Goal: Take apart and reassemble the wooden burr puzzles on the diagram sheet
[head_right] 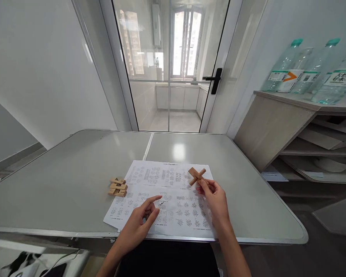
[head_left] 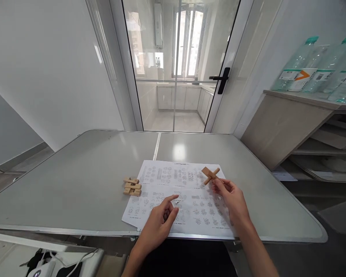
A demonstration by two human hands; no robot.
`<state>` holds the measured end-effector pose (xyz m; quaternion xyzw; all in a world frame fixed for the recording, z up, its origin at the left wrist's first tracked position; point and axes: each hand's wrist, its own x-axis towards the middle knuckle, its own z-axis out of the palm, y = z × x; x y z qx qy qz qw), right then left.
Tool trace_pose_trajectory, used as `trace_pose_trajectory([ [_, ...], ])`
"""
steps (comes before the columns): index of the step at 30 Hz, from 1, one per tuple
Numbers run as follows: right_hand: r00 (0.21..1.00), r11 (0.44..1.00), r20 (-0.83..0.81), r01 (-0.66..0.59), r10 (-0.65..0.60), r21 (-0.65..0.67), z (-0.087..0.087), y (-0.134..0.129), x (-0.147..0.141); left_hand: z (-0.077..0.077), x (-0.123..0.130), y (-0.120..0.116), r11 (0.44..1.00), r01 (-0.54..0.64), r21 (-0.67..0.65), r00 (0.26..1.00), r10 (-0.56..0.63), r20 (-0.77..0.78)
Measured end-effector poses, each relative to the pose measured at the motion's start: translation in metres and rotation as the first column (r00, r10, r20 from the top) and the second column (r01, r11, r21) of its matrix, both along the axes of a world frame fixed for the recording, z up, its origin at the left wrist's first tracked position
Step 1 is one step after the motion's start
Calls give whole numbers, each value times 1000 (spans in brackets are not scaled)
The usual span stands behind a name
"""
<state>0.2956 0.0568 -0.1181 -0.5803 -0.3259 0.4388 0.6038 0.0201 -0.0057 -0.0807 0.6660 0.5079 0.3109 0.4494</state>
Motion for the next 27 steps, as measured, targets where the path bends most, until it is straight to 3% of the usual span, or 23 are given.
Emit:
trace_pose_trajectory([
  [7,996,998,-67,68,-66,17,-14,21,21,0,0,0,1000,-10,11,1000,10,9],
  [15,992,991,-26,124,-123,45,-20,29,33,3,2,0,999,-22,27,1000,22,2],
  [27,995,997,70,74,-73,-18,-9,24,24,5,2,-1,1000,-18,26,1000,18,-15],
])
